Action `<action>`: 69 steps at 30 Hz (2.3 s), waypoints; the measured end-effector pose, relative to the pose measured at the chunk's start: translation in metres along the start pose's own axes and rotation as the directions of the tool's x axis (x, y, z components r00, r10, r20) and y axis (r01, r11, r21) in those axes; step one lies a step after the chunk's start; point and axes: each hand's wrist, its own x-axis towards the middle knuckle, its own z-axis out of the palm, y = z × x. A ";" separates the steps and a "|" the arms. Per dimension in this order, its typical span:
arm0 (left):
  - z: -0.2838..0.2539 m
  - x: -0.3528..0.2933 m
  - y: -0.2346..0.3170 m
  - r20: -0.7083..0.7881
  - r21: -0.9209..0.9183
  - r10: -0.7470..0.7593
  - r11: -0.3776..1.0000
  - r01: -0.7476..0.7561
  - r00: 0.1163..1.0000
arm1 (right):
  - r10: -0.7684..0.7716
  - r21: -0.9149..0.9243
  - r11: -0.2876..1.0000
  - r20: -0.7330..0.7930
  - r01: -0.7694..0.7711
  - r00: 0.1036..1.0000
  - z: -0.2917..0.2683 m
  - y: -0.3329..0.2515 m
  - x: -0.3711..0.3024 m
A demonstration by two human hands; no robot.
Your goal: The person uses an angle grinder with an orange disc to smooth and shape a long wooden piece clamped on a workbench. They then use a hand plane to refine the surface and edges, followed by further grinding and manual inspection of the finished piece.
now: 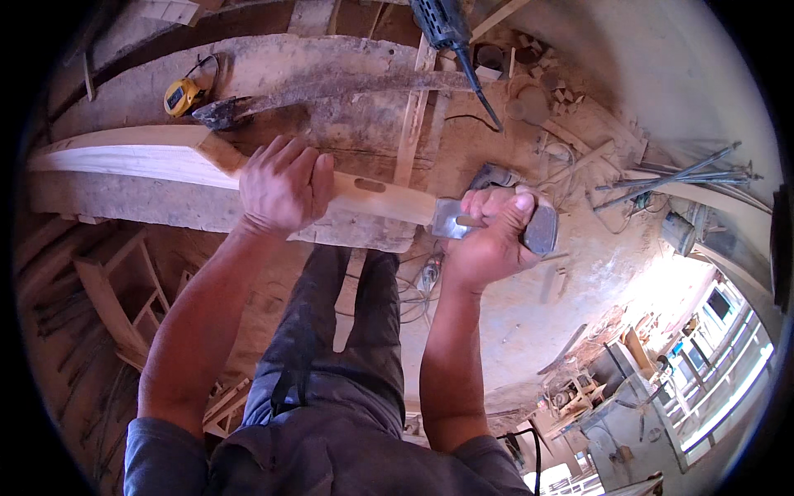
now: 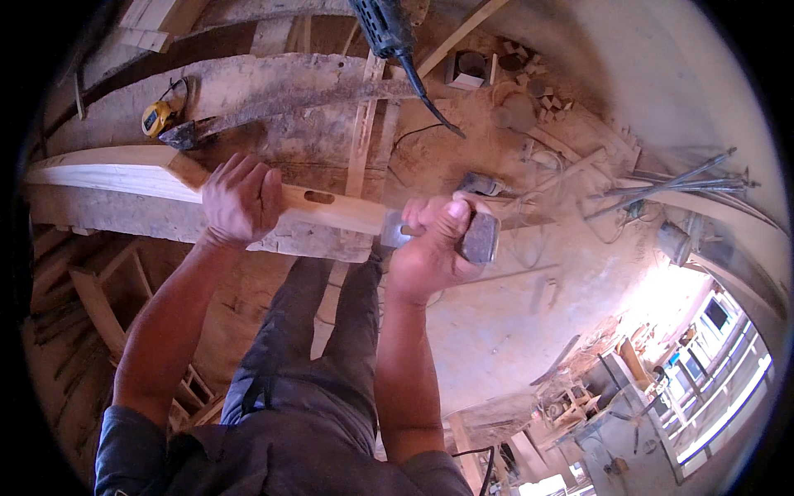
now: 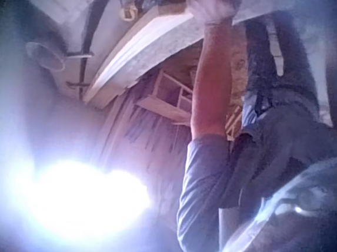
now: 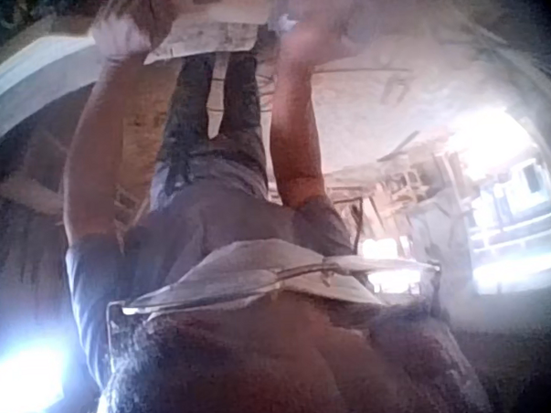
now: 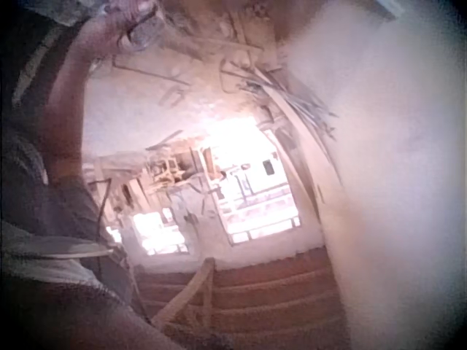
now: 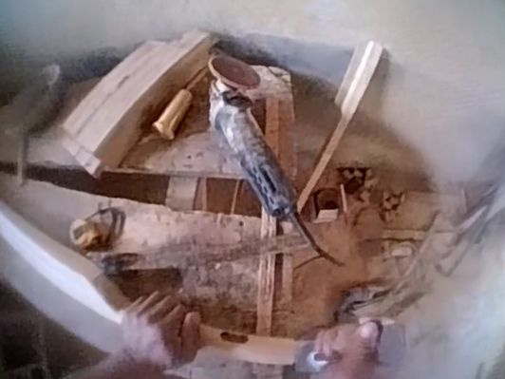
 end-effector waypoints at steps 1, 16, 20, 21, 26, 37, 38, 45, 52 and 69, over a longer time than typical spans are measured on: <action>0.001 -0.002 0.000 -0.008 0.002 0.007 1.000 -0.007 1.000 | 0.031 0.044 0.999 -0.012 -0.031 0.999 -0.005 -0.001 -0.001; 0.003 -0.008 -0.003 0.010 0.005 -0.019 1.000 0.019 1.000 | -0.035 0.047 0.998 -0.021 0.036 0.999 -0.005 0.011 -0.001; 0.002 -0.007 -0.004 0.038 0.057 -0.008 0.998 0.006 0.999 | -0.116 -0.087 0.990 -0.059 0.111 0.991 0.011 0.007 -0.005; 0.003 -0.006 -0.005 0.031 0.056 -0.005 0.998 0.003 1.000 | -0.121 -0.043 0.992 -0.068 0.118 0.990 0.009 0.005 -0.006; 0.007 -0.004 -0.002 0.024 0.044 -0.008 0.999 0.007 1.000 | -0.116 0.058 0.990 -0.197 0.130 0.973 0.002 0.005 -0.011; 0.005 -0.005 0.002 0.027 0.099 0.006 0.995 -0.008 1.000 | -0.040 0.202 0.977 -0.113 0.062 0.993 -0.015 -0.004 -0.004; 0.004 -0.005 0.001 0.036 0.098 0.006 0.995 -0.010 0.999 | -0.050 0.179 0.981 -0.117 0.070 0.992 -0.014 -0.002 -0.006; 0.004 -0.005 -0.002 0.035 0.099 0.017 0.995 -0.021 0.999 | -0.033 0.283 0.957 -0.116 0.065 0.993 -0.022 0.010 -0.012; 0.005 -0.005 -0.001 0.032 0.108 0.017 0.994 -0.021 0.999 | -0.007 0.253 0.967 -0.068 0.024 0.998 -0.021 0.004 -0.018; 0.005 -0.004 -0.004 0.017 0.112 0.034 0.993 -0.036 0.999 | -0.015 0.152 0.988 -0.082 0.027 0.997 -0.027 0.002 -0.020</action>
